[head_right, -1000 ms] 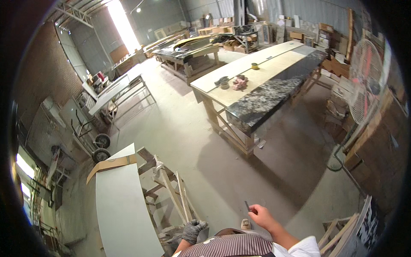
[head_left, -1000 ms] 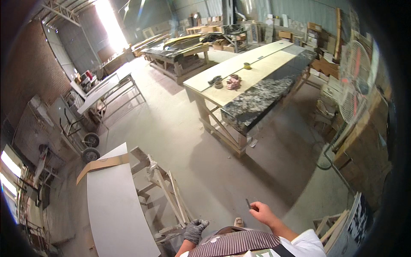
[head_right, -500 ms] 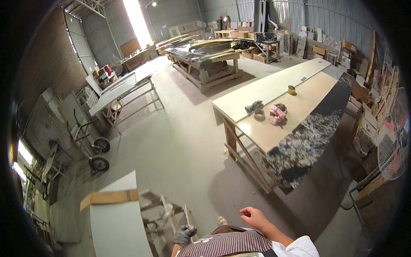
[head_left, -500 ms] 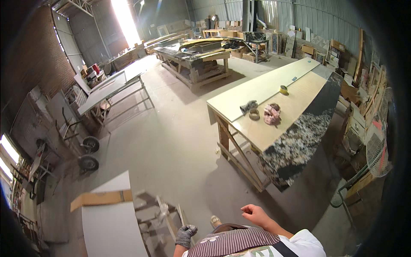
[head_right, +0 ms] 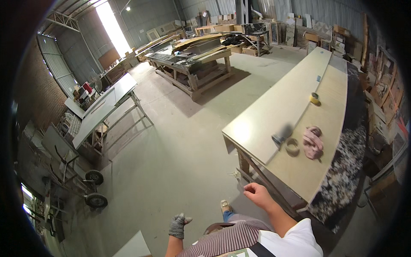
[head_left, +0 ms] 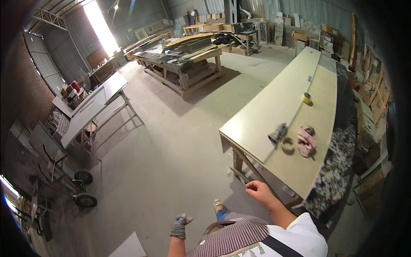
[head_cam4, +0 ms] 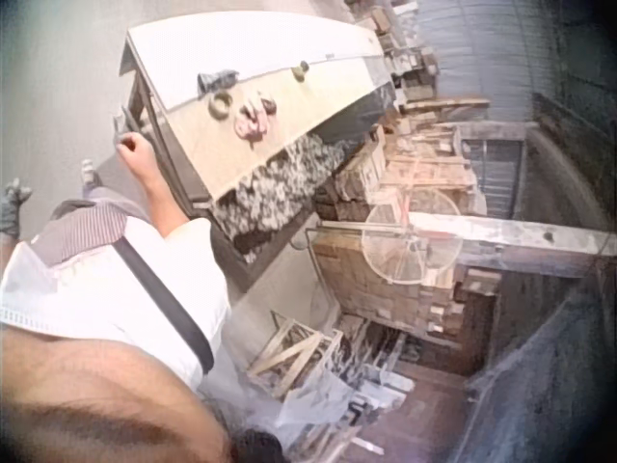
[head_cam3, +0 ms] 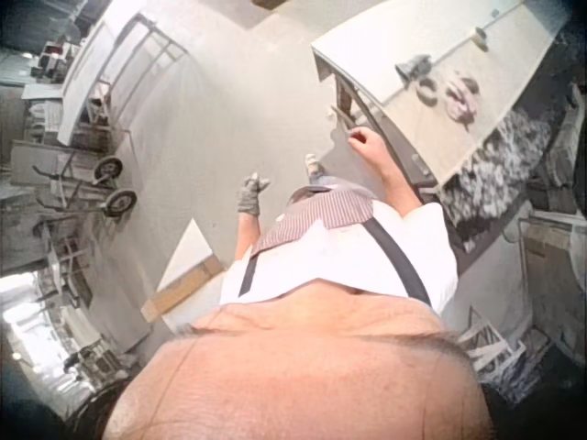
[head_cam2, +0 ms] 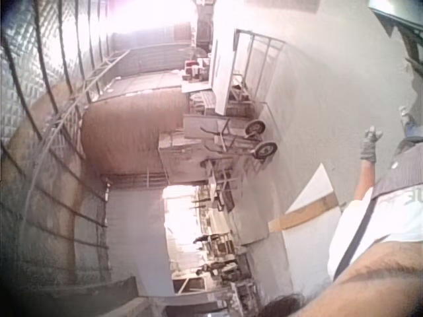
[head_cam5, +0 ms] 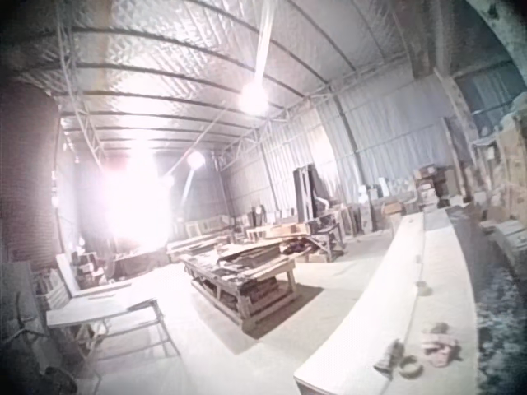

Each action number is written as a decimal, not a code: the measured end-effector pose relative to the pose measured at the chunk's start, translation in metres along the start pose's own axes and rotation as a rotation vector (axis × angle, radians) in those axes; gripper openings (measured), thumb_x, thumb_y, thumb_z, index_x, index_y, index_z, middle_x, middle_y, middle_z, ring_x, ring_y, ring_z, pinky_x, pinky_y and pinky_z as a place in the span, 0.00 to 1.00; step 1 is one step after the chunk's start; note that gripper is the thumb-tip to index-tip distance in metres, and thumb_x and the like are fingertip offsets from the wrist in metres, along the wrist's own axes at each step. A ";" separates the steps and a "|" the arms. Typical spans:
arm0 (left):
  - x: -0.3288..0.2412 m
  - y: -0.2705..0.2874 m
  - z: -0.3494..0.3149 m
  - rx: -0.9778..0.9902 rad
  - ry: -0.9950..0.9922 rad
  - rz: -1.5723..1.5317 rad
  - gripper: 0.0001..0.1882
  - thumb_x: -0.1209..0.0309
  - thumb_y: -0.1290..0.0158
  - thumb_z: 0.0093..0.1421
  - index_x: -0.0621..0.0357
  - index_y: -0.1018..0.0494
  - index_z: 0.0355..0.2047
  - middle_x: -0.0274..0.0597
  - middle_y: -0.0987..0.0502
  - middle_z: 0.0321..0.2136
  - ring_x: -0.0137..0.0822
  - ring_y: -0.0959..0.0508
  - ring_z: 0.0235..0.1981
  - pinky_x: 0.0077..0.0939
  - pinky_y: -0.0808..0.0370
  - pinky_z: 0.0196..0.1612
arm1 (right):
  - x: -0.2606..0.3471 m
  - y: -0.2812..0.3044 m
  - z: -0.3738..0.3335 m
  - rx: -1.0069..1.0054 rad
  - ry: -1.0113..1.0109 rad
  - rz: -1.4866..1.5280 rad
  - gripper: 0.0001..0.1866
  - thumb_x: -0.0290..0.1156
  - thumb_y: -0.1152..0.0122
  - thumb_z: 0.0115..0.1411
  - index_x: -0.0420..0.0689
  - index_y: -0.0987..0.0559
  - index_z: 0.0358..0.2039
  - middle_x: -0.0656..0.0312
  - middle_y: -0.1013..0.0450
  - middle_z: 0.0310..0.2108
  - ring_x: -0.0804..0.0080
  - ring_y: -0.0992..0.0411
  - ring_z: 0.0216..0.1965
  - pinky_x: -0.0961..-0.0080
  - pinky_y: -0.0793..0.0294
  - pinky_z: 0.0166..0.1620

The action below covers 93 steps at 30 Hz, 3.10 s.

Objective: The person scrapes and smooths the edges and surface of a large marble slab using a blue plastic scraper and a metal scraper. They move around the slab, applying pressure to remove residue and clean the surface.

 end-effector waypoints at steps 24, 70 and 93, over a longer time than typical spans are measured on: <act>-0.179 -0.019 0.752 0.146 0.530 0.228 0.17 0.61 0.52 0.63 0.55 0.31 0.19 0.40 0.30 0.14 0.39 0.29 0.20 0.37 0.30 0.26 | 0.078 -0.043 0.449 -0.586 -0.131 0.085 0.13 0.31 0.40 0.58 0.37 0.23 0.41 0.57 0.22 0.35 0.71 0.25 0.37 0.74 0.26 0.43; -0.309 -0.848 0.750 1.758 0.188 0.310 0.34 0.49 0.37 0.52 0.62 0.30 0.50 0.47 0.29 0.50 0.41 0.29 0.50 0.36 0.32 0.55 | 0.209 0.288 0.653 -1.014 0.187 0.836 0.13 0.32 0.52 0.63 0.33 0.24 0.37 0.61 0.26 0.31 0.77 0.30 0.28 0.76 0.30 0.31; -0.312 -0.829 0.764 1.872 0.166 0.639 0.17 0.57 0.43 0.61 0.60 0.24 0.38 0.33 0.23 0.31 0.26 0.27 0.33 0.22 0.30 0.40 | 0.167 0.263 0.747 -0.902 -0.144 0.816 0.25 0.52 0.57 0.68 0.42 0.24 0.40 0.68 0.27 0.28 0.83 0.35 0.25 0.83 0.34 0.29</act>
Point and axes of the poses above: each hand's wrist, its own z-axis towards the middle knuckle, its own y-axis out of the back of the hand, x = y × z, the point moved 8 cm from there along z, towards the middle knuckle
